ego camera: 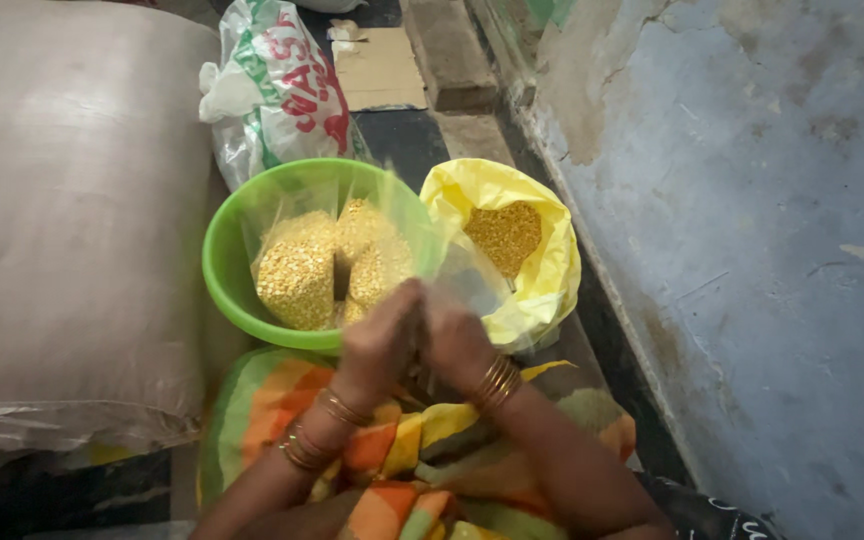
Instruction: The person scoops yellow grains from a yellow sack into small plastic bags using a metal scoop. The filled bags are placed into a green basin. The person repeats this process multiple times.
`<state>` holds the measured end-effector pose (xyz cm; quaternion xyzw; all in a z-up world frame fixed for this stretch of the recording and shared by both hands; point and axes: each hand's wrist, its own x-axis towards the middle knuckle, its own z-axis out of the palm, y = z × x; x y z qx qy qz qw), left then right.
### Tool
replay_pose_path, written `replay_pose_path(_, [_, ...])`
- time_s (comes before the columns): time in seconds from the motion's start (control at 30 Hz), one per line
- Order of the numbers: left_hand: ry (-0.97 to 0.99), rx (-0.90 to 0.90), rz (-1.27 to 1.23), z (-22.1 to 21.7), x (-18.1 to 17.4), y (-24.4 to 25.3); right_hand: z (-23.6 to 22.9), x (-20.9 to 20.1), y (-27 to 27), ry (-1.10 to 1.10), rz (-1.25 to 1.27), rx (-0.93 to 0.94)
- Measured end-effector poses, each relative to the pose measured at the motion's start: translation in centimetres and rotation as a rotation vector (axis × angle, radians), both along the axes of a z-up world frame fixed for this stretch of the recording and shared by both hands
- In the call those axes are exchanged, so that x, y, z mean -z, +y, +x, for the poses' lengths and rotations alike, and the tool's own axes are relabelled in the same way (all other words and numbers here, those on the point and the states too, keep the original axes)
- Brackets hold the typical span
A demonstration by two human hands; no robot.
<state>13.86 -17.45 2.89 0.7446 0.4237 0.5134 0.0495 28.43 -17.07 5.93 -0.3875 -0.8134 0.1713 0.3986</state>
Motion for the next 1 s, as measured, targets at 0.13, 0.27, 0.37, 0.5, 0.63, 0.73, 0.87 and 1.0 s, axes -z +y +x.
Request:
replay_pose_path(0.13, [0.117,0.454,0.287,3.0,-1.0,-5.4,0.1,1.3,3.8,0.511,-1.040,0.521])
replay_pose_path(0.27, [0.390,0.570,0.335,3.3,-1.8,-7.9,1.1,2.6,7.2,-0.134,-0.379,0.342])
replay_pose_path(0.37, [0.375,0.492,0.241,1.7,-2.5,-7.3,0.3,3.5,7.9,0.015,0.014,0.238])
replay_pose_path(0.5, [0.551,0.045,0.092,-0.2,-3.1,-4.8,-2.8,3.5,4.6,-0.625,-0.352,0.054])
replay_pose_path(0.63, [0.226,-0.040,-0.069,-4.3,-3.8,-1.1,-0.8,-1.1,-1.4,-0.260,0.024,-0.052])
replay_pose_path(0.73, [-0.020,-0.169,0.017,-6.5,-5.7,2.9,2.2,-4.7,-2.4,0.243,0.056,0.177])
replay_pose_path(0.87, [-0.194,-0.114,-0.066,-7.5,-9.1,6.7,7.8,-4.4,3.3,0.430,0.193,0.576])
replay_pose_path(1.0, [-0.157,0.073,-0.252,-6.7,-12.2,9.3,13.4,2.9,12.1,-0.061,-0.284,0.566])
